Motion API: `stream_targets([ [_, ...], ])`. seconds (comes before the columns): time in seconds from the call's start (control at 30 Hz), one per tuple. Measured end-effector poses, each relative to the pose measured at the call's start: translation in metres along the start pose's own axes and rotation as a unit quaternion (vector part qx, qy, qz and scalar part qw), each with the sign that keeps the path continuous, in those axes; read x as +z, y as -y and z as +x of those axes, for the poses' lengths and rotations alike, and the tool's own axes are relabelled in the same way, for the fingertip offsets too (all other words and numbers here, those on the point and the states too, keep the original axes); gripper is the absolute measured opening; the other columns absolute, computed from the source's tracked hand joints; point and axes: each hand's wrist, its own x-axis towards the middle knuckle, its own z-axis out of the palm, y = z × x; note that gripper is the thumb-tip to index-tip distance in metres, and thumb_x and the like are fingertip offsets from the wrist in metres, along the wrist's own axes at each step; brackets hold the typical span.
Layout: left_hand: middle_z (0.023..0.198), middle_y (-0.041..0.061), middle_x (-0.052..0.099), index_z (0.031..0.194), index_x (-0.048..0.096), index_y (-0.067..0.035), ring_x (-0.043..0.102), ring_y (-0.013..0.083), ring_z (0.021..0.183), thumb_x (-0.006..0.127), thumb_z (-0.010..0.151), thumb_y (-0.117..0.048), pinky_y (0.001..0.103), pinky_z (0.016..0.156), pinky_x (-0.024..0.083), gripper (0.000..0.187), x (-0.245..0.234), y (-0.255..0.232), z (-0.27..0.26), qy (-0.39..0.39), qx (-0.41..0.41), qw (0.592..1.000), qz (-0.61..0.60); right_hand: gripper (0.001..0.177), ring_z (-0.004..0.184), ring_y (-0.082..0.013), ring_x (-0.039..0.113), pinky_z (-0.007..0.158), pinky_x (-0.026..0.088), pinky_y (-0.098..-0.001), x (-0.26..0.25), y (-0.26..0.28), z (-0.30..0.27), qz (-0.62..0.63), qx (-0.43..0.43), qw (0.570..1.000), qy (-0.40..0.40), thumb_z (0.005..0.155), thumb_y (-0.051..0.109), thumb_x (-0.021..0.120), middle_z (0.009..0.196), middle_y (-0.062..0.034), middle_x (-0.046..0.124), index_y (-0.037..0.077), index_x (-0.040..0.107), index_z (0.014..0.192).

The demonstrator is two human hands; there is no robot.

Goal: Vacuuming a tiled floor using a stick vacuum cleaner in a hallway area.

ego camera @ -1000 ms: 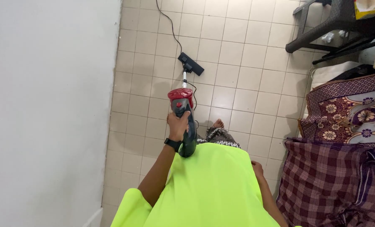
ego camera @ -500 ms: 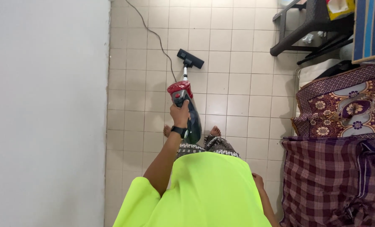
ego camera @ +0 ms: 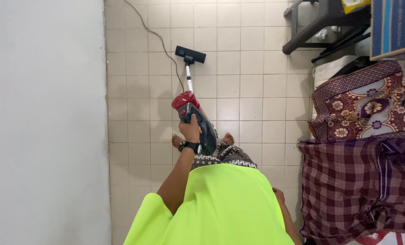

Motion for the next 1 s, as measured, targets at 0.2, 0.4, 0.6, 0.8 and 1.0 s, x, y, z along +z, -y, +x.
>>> stream_targets([
  [0.2,0.053,0.008,0.061,0.082,0.061,-0.006,0.052,0.0183,0.036,0.069,0.087,-0.023,0.031,0.038,0.046,0.020,-0.034,-0.011,-0.034,0.042,-0.069,0.996,0.024,0.051,0.120,-0.0325,0.069,0.096,0.052,-0.0435,-0.018,0.039,0.004,-0.032,-0.002,0.999,0.007,0.086,0.037,0.064,0.133,-0.0077,0.074,0.017,0.075,0.131],
  [0.4,0.057,0.009,0.059,0.084,0.051,-0.007,0.052,0.0166,0.037,0.073,0.086,-0.014,0.029,0.036,0.047,0.023,-0.060,-0.022,-0.064,0.011,-0.112,0.992,-0.063,0.053,0.120,-0.0318,0.069,0.099,0.051,-0.0448,-0.023,0.049,0.015,-0.027,-0.053,0.998,0.012,0.087,0.040,0.065,0.132,-0.0096,0.074,0.012,0.075,0.130],
  [0.6,0.048,0.011,0.053,0.076,0.060,0.001,0.057,0.0212,0.037,0.066,0.097,-0.016,0.037,0.036,0.049,0.028,-0.063,-0.028,-0.068,0.110,-0.015,0.992,-0.067,0.061,0.138,-0.0422,0.053,0.111,0.042,-0.0530,-0.018,0.042,0.018,-0.012,-0.093,0.995,0.033,0.094,0.054,0.061,0.142,-0.0173,0.067,0.014,0.069,0.140],
  [0.8,0.044,0.007,0.049,0.056,0.058,-0.009,0.051,0.0179,0.036,0.064,0.100,-0.026,0.038,0.039,0.043,0.048,-0.039,-0.024,-0.043,0.142,0.051,0.988,-0.020,0.061,0.136,-0.0410,0.055,0.110,0.043,-0.0530,-0.005,0.025,0.022,0.005,-0.081,0.997,0.020,0.093,0.056,0.064,0.140,-0.0145,0.068,0.017,0.069,0.140],
  [1.0,0.053,0.008,0.057,0.075,0.056,-0.007,0.061,0.0197,0.043,0.067,0.098,-0.022,0.041,0.038,0.051,0.030,-0.004,0.004,0.007,0.118,0.054,0.989,-0.063,0.052,0.136,-0.0414,0.056,0.111,0.044,-0.0510,-0.002,0.018,-0.021,-0.003,-0.078,0.997,0.013,0.093,0.046,0.060,0.139,-0.0158,0.070,0.017,0.074,0.133],
])
